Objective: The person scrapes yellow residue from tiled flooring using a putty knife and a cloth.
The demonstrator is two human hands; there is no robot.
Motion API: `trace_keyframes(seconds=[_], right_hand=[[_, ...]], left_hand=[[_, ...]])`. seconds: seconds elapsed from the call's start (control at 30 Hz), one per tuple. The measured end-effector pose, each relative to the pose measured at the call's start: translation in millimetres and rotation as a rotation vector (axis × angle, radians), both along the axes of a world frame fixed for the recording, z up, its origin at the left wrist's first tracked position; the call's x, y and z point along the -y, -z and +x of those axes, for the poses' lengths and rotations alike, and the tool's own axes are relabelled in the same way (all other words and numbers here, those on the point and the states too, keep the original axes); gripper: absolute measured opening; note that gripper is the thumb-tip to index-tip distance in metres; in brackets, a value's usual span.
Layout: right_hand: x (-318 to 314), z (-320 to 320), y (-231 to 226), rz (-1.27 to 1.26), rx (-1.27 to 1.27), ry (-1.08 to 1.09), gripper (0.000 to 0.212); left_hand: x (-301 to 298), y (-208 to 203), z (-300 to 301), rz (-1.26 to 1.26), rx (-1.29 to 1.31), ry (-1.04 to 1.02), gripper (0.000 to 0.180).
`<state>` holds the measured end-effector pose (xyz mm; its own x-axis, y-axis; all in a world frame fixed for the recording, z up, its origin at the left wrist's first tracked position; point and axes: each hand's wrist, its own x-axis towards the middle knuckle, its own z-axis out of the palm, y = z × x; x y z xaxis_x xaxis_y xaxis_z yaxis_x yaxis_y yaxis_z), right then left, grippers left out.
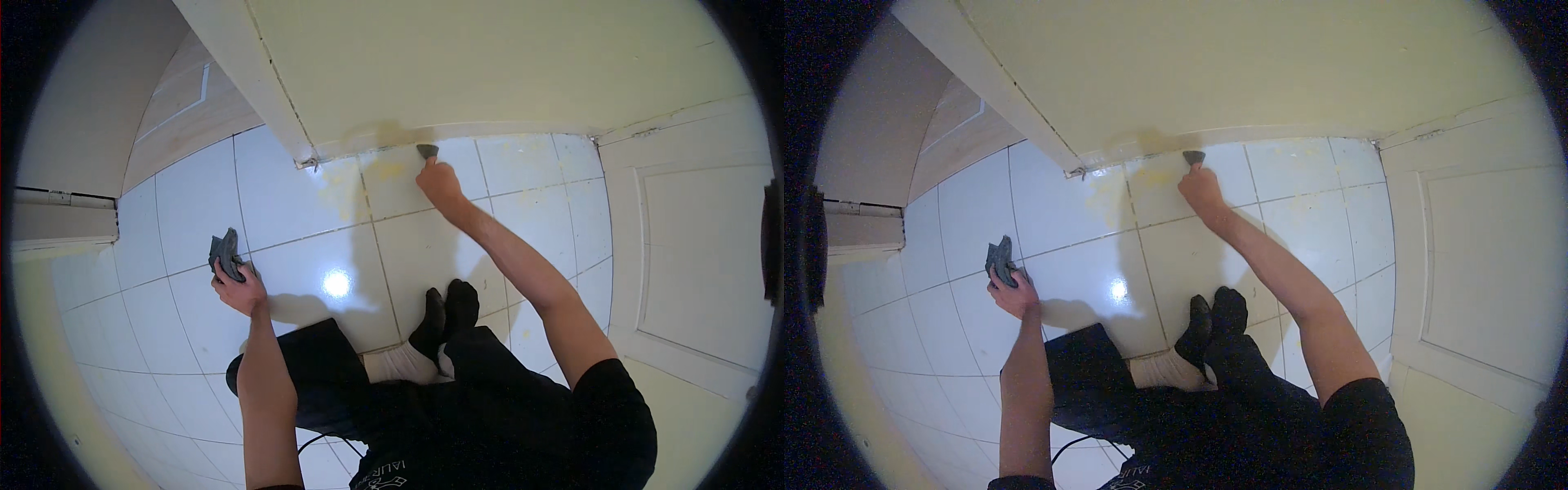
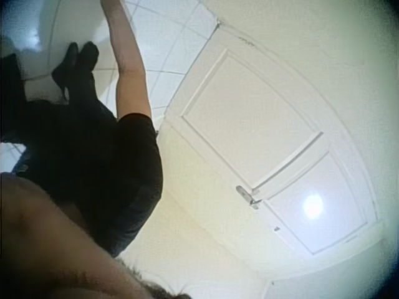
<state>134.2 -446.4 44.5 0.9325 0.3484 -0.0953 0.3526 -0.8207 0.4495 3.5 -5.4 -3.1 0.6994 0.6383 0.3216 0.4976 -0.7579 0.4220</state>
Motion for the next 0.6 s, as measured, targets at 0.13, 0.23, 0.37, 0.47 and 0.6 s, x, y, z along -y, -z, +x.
trace_keyframes(seconds=[0.13, 0.23, 0.37, 0.47, 0.6], right_hand=[[-15, 8, -34, 0.056, -0.156, -0.089, 0.008], [-21, 2, -39, 0.068, -0.293, -0.16, 0.006], [-28, 5, -31, 0.159, -0.214, -0.168, 0.006], [-24, 13, -16, 0.208, -0.165, -0.183, 0.017], [9, 35, -30, 0.288, -0.255, -0.171, 0.037]], left_hand=[[-10, -4, -6, -0.001, 0.013, -0.01, 0.058], [-9, -6, -5, 0.004, 0.007, -0.013, 0.058], [-9, -3, -4, 0.015, 0.012, -0.007, 0.058], [-7, 0, -2, -0.006, 0.013, 0.005, 0.058], [-9, -1, -6, 0.035, 0.012, -0.006, 0.058]])
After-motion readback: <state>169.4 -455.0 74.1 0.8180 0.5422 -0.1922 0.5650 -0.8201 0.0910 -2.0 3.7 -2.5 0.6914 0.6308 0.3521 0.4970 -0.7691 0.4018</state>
